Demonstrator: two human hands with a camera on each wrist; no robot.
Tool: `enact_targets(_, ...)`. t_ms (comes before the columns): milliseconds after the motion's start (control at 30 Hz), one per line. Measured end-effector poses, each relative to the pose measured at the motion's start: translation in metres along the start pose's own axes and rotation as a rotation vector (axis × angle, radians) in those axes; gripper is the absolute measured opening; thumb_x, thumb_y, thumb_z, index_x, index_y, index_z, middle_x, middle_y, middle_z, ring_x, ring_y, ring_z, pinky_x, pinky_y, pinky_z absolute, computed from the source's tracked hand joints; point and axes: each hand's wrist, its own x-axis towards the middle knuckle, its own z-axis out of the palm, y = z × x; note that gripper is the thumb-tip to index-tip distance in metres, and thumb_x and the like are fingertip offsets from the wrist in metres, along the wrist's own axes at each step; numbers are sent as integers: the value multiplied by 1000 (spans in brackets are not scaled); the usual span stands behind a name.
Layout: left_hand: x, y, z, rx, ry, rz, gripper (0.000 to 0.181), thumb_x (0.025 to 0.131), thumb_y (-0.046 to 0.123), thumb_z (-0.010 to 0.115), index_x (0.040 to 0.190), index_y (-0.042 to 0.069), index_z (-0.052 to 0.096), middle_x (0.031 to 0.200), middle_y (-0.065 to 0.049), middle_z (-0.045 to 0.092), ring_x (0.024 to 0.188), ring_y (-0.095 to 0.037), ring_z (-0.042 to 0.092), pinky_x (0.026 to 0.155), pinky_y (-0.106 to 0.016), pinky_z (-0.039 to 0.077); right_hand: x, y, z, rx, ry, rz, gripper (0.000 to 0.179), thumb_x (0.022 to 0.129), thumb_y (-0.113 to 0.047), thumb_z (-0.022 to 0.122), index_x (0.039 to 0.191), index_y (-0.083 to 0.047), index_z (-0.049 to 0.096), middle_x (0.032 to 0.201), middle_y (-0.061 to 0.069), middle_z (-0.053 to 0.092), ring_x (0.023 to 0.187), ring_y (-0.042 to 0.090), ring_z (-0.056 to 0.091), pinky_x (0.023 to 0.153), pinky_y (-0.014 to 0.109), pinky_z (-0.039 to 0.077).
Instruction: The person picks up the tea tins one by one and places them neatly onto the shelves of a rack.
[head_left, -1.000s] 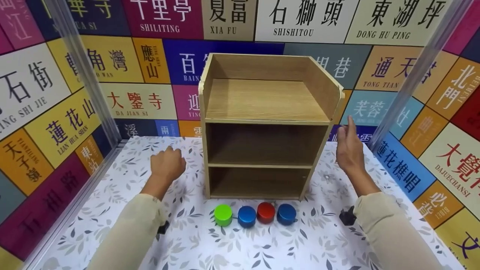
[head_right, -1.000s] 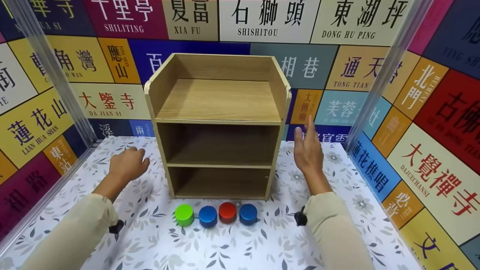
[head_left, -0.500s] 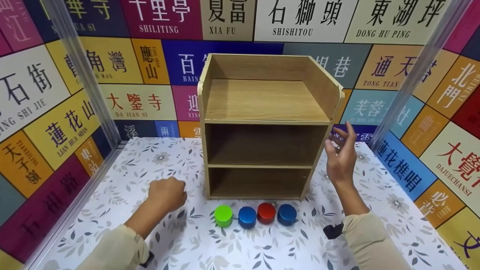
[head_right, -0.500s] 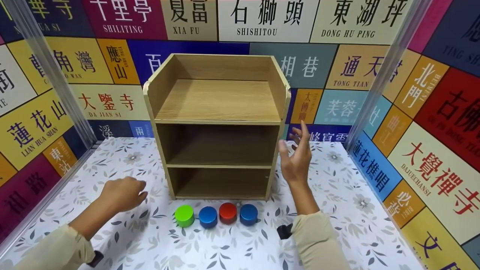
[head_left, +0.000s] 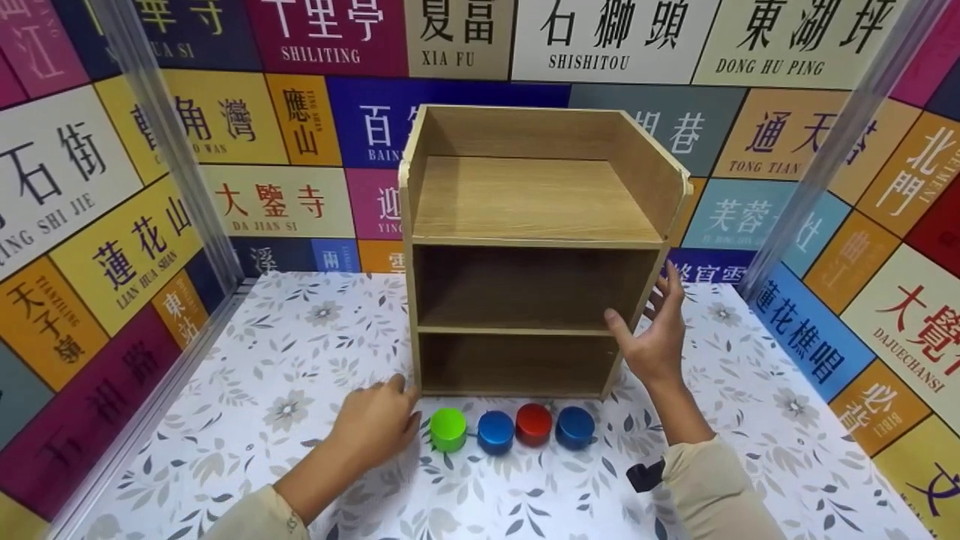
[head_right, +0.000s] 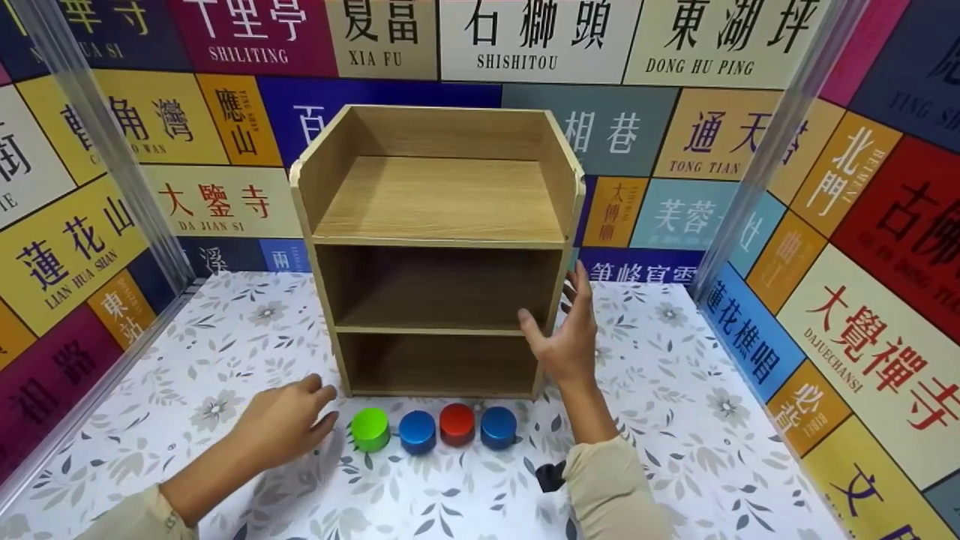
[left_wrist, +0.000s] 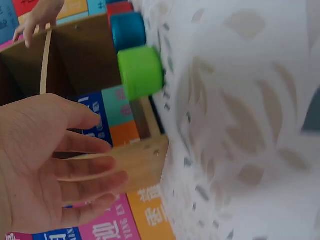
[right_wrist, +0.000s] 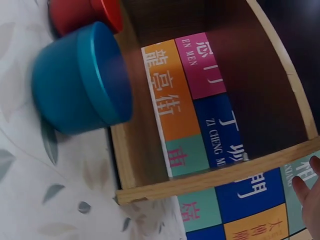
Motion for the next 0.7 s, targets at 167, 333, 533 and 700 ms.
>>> enact_targets(167, 1, 18, 10, -34, 76, 57, 23, 85, 29, 73, 100, 15, 64, 92, -5, 58, 68, -26, 60, 50, -39, 46, -6, 5, 8, 14, -6, 32, 103, 81, -23, 83, 161, -32, 18, 156, 12, 41, 141, 35, 49, 111, 61, 42)
enact_targets(333, 4, 32, 17, -42, 78, 83, 28, 87, 36, 72, 108, 19, 63, 100, -5, 55, 74, -27, 61, 48, -36, 44, -10, 8, 16, 21, 10, 31, 100, 81, -22, 84, 160, -25, 22, 156, 9, 41, 142, 30, 45, 116, 58, 38)
enact_targets(533, 7, 43, 26, -39, 2, 86, 39, 89, 43, 71, 122, 23, 62, 112, -8, 55, 83, -31, 64, 49, -38, 46, -12, 9, 23, 18, 27, 34, 95, 83, -23, 83, 159, -23, 25, 154, 7, 44, 140, 26, 46, 119, 53, 34)
enact_targets(700, 10, 49, 34, -54, -107, 65, 43, 91, 46, 70, 127, 24, 60, 119, -10, 56, 96, -34, 66, 56, -43, 53, -13, 10, 28, 23, 49, 55, 95, 83, -18, 83, 159, -16, 27, 152, 10, 46, 140, 27, 46, 120, 49, 33)
